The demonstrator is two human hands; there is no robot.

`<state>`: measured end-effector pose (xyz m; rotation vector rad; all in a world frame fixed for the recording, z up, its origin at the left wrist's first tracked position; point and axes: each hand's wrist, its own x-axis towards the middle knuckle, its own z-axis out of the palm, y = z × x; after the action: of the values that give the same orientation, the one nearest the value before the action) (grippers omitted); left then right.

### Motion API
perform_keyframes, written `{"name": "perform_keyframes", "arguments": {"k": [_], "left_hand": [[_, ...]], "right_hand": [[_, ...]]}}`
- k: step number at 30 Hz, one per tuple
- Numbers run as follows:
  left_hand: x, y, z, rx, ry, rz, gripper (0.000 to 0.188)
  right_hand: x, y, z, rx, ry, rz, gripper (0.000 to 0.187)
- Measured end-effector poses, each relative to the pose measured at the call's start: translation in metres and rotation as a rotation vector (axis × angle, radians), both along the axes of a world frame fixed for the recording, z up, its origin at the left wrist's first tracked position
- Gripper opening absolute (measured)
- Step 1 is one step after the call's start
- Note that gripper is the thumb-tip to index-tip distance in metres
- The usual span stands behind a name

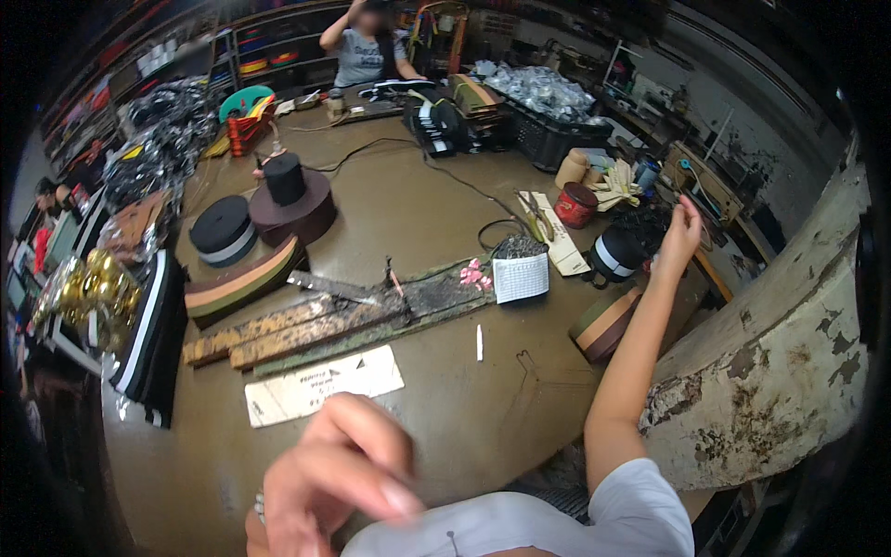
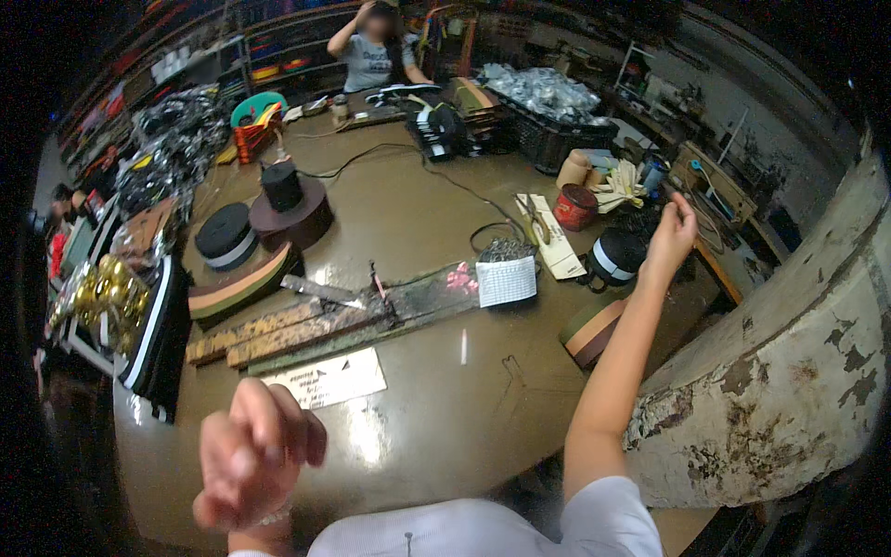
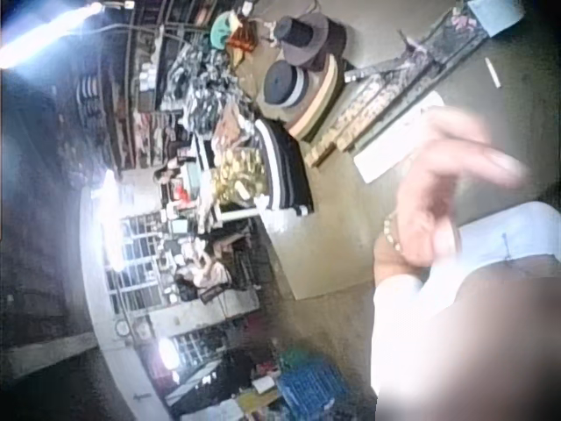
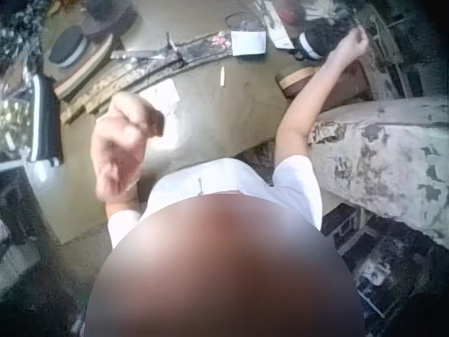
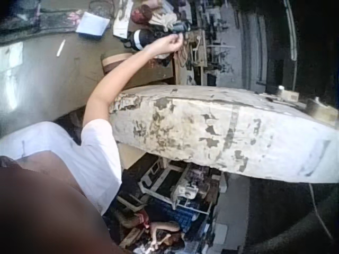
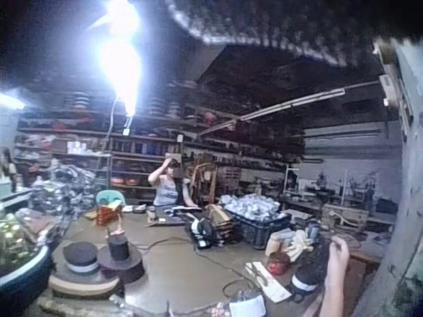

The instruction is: The person measures and marks a multi-colored fabric strip using a paper template and a white marker, then wraps the strip around a hat base to form a band. They handle a blue ribbon and other materials on the table while working.

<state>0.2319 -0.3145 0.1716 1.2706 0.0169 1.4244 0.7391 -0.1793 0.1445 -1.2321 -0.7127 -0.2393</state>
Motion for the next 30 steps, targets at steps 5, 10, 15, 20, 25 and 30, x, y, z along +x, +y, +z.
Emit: {"name": "perform_keyframes", "arguments": {"k": [5, 10, 15, 20, 25, 30], "left_hand": [[0.034, -0.024, 0.040, 0.453, -0.279, -0.204, 0.022], [-0.017, -0.053, 0.042, 0.349, -0.055, -0.399, 0.018], [-0.076, -0.071, 0.035, 0.645, 0.051, -0.437, 0.005], [-0.088, -0.063, -0.024, 0.601, 0.062, -1.241, 0.021], [-0.043, -0.032, -0.117, -0.165, 0.754, -0.517, 0.038], [0.025, -0.006, -0.196, -0.502, 0.878, -0.136, 0.035]], "right_hand": [[-0.164, -0.047, -0.060, -0.100, -0.375, 0.271, 0.012], [-0.243, -0.113, -0.151, -0.560, -0.377, 0.648, 0.011], [-0.268, -0.145, -0.202, -0.661, -0.446, 0.632, 0.014], [-0.270, -0.141, -0.210, -0.728, -0.631, 0.634, 0.018], [-0.274, -0.143, -0.202, -0.749, -0.661, 0.665, 0.021], [-0.307, -0.166, -0.202, -0.765, -0.663, 0.805, 0.040]]}}
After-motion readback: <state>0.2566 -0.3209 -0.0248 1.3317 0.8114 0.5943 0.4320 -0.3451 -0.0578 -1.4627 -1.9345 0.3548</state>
